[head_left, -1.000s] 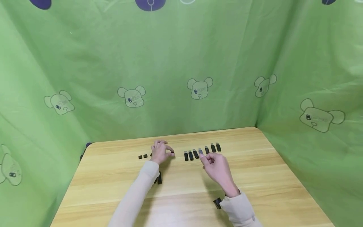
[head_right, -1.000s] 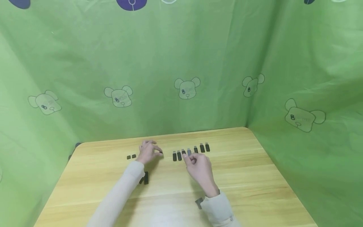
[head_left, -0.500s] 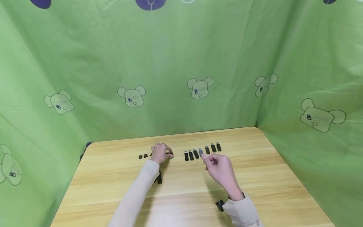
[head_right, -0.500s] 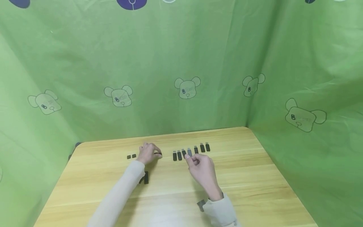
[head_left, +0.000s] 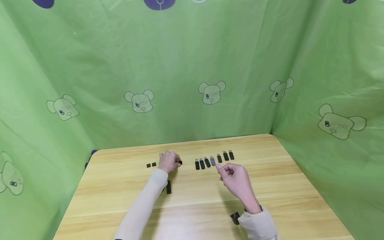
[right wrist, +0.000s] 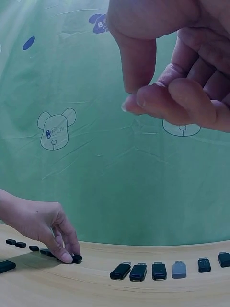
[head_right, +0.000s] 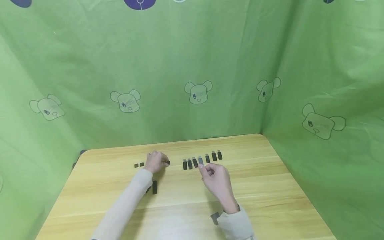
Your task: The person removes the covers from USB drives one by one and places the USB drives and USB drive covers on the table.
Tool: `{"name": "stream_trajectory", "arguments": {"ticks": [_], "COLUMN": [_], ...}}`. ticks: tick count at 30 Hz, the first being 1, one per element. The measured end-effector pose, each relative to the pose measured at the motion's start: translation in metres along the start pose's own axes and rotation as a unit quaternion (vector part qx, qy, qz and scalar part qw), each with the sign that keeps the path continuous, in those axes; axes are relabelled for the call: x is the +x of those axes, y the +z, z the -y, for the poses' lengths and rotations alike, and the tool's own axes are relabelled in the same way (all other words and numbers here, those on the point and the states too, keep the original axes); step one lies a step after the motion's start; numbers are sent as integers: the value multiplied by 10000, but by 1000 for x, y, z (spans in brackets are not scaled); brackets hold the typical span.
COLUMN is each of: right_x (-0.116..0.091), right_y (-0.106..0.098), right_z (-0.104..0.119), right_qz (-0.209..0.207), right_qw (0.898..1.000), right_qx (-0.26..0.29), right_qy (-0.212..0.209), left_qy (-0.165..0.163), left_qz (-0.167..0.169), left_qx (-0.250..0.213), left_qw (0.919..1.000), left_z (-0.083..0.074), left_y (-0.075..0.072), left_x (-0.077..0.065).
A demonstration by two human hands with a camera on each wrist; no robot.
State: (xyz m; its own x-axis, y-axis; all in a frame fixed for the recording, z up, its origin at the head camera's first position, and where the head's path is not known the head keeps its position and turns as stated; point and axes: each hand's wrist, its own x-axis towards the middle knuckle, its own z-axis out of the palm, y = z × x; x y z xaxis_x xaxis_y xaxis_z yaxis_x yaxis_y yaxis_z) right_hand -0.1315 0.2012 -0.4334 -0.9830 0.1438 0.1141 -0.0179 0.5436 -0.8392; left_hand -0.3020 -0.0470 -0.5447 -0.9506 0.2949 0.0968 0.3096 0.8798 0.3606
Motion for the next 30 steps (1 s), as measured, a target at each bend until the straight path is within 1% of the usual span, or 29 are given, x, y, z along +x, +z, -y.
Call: {"name": "stream_trajectory", "arguments": {"ticks": [7,14,18,21,24,27,30], "right_x": [-1,-2,-3,-3,-4,-3,-2], "right_y": [-3,-7,-10,-11,-12,-11,-10], "right_z": [-1,3,4,4,5,6,9], "right_qz": [32,48,12,-8,-40,-77,-79], "right_qw": [10000,9999,10000,10000,9999,9998,9997], "right_qx": [2,15,36,-11,-108,-149,-154], "right_qy": [51,142,90,52,-2,-95,-159], "left_qy": [-103,31,-53,-170,-291,-425,-540], "left_qz": [5,-40,-17,-155,-415,-734,-1092], "left_qx": [12,45,-83,-299,-585,-859,-1051], "left_qw": [9999,10000,9999,9993,9970,9927,9870], "left_z": [4,6,7,9,11,13,16], "left_y": [-1,-4,-9,-15,-24,-36,-48], "left_x": [-2,-4,-5,-8,-13,-22,-34]}}
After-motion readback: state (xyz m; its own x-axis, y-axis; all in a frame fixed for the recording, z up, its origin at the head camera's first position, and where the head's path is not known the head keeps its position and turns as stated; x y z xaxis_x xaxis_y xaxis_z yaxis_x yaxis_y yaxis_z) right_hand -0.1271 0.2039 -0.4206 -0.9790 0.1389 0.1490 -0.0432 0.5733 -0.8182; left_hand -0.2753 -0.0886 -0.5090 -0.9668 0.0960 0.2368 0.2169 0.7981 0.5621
